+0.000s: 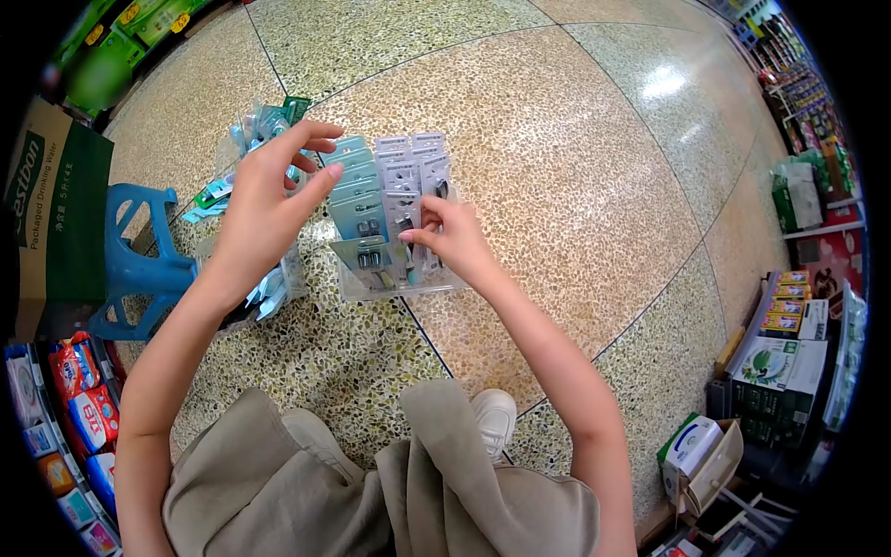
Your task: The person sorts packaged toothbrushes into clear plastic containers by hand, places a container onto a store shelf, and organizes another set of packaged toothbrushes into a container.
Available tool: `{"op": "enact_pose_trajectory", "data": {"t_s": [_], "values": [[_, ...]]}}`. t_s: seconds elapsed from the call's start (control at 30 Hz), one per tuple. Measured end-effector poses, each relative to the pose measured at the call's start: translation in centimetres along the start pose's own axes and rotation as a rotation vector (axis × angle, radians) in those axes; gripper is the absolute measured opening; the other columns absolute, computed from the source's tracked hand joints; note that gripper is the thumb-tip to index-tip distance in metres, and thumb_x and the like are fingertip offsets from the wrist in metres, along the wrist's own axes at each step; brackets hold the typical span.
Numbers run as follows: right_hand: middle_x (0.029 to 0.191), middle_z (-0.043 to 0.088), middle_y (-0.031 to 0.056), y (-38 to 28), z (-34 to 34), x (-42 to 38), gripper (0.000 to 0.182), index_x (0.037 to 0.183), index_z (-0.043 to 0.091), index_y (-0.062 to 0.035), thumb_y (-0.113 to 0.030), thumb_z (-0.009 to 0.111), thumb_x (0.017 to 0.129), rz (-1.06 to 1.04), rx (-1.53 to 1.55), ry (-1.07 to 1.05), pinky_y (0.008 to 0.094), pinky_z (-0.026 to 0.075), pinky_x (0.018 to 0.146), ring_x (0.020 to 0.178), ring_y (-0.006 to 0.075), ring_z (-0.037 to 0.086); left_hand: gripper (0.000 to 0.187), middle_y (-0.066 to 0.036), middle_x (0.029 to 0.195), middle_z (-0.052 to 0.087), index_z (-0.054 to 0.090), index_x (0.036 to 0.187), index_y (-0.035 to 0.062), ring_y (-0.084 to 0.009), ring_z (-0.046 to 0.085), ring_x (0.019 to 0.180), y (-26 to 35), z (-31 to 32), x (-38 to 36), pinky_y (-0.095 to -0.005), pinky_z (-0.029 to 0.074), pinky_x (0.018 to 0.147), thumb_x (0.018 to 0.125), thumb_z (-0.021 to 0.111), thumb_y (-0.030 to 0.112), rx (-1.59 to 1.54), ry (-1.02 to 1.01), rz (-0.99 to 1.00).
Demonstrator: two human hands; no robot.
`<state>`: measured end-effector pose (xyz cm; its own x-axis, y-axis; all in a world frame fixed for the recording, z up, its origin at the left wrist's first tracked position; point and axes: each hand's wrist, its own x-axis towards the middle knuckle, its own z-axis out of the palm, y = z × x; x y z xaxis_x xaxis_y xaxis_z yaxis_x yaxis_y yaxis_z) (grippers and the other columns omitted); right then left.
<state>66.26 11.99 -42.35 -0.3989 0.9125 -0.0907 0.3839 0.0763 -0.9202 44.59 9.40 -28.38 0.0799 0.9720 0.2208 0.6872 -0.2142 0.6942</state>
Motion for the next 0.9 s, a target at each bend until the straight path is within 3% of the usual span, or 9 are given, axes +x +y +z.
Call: {"op": "enact_pose_trajectory", "data": {"t_s": [0.2, 0.3, 0.4, 0.6, 0.7, 0.8, 0.83, 0.9], "values": [[0.076, 0.062, 0.0059, 2.0, 1.0, 0.3, 0.039, 0.102, 0.063, -0.0023, -0.008, 0.083, 0.069, -0.079, -0.189, 0.135, 0.0284, 0.05, 0.058, 0.063, 0.0137, 0.06, 0.035, -0.016, 0.106, 0.065, 0.058, 0.117, 0.0043, -0.0315, 0.062, 0.099, -0.7, 0.3, -0.1, -0.0417, 0.048, 0.084, 0.085, 0.064, 0.016, 0.045, -0.03, 0.033], [0.082, 0.06, 0.0063, 2.4, 1.8, 0.5, 0.049, 0.112, 0.06, -0.0041, -0.002, 0.082, 0.068, -0.141, -0.006, 0.241, 0.0277, 0.05, 0.058, 0.064, 0.0132, 0.059, 0.041, -0.01, 0.117, 0.063, 0.055, 0.127, 0.0087, -0.0208, 0.057, 0.098, -1.4, 0.5, -0.4, -0.0351, 0.047, 0.08, 0.087, 0.064, 0.016, 0.074, -0.031, 0.03], [0.084, 0.06, 0.0054, 2.0, 2.2, 0.6, 0.055, 0.117, 0.058, -0.0052, 0.003, 0.08, 0.068, -0.123, 0.125, 0.277, 0.0268, 0.05, 0.059, 0.063, 0.0121, 0.058, 0.047, -0.009, 0.124, 0.06, 0.051, 0.132, 0.0104, -0.0239, 0.056, 0.106, -1.7, 0.3, -0.7, -0.0386, 0.046, 0.088, 0.087, 0.064, 0.018, 0.062, -0.019, 0.032], [0.085, 0.06, 0.0031, 0.9, 0.3, -1.0, 0.047, 0.121, 0.059, -0.0069, -0.002, 0.075, 0.076, -0.133, 0.007, 0.394, 0.0238, 0.047, 0.058, 0.064, 0.009, 0.056, 0.056, -0.011, 0.142, 0.047, 0.042, 0.141, 0.0136, -0.0274, 0.046, 0.126, -2.5, -0.4, -2.6, -0.0417, 0.038, 0.103, 0.089, 0.063, 0.017, -0.072, -0.068, -0.053], [0.081, 0.061, 0.0024, 3.0, -2.0, -1.7, 0.037, 0.116, 0.064, -0.0063, -0.006, 0.072, 0.08, -0.025, -0.079, 0.453, 0.0238, 0.046, 0.06, 0.064, 0.0093, 0.055, 0.061, -0.014, 0.15, 0.035, 0.033, 0.147, 0.0121, -0.0291, 0.036, 0.137, -3.3, -0.1, -4.9, -0.0415, 0.03, 0.112, 0.092, 0.059, 0.014, -0.342, -0.099, -0.264], [0.075, 0.063, 0.0033, 6.7, -3.4, -1.9, 0.031, 0.109, 0.068, -0.0045, -0.011, 0.072, 0.079, 0.077, -0.076, 0.353, 0.027, 0.048, 0.062, 0.064, 0.0113, 0.058, 0.064, -0.015, 0.155, 0.027, 0.025, 0.15, 0.0091, -0.0306, 0.028, 0.143, -5.9, 2.5, -7.7, -0.0406, 0.026, 0.115, 0.093, 0.055, 0.01, -0.513, -0.087, -0.39], [0.074, 0.064, 0.0039, 7.3, -3.6, -1.9, 0.031, 0.108, 0.068, -0.0042, -0.012, 0.072, 0.079, 0.112, -0.093, 0.308, 0.0277, 0.048, 0.063, 0.064, 0.012, 0.059, 0.065, -0.016, 0.157, 0.024, 0.022, 0.152, 0.0064, -0.0306, 0.024, 0.145, -5.8, 3.0, -8.3, -0.0396, 0.025, 0.115, 0.094, 0.052, 0.009, -0.585, -0.151, -0.556], [0.072, 0.065, 0.0052, 7.9, -3.8, -1.8, 0.031, 0.106, 0.068, -0.0035, -0.015, 0.073, 0.077, 0.179, -0.13, 0.211, 0.0293, 0.049, 0.063, 0.064, 0.0136, 0.061, 0.065, -0.016, 0.157, 0.024, 0.021, 0.152, 0.0052, -0.0298, 0.025, 0.144, -5.7, 4.4, -8.4, -0.0395, 0.023, 0.116, 0.094, 0.051, 0.009, -0.614, -0.157, -0.674]]}}
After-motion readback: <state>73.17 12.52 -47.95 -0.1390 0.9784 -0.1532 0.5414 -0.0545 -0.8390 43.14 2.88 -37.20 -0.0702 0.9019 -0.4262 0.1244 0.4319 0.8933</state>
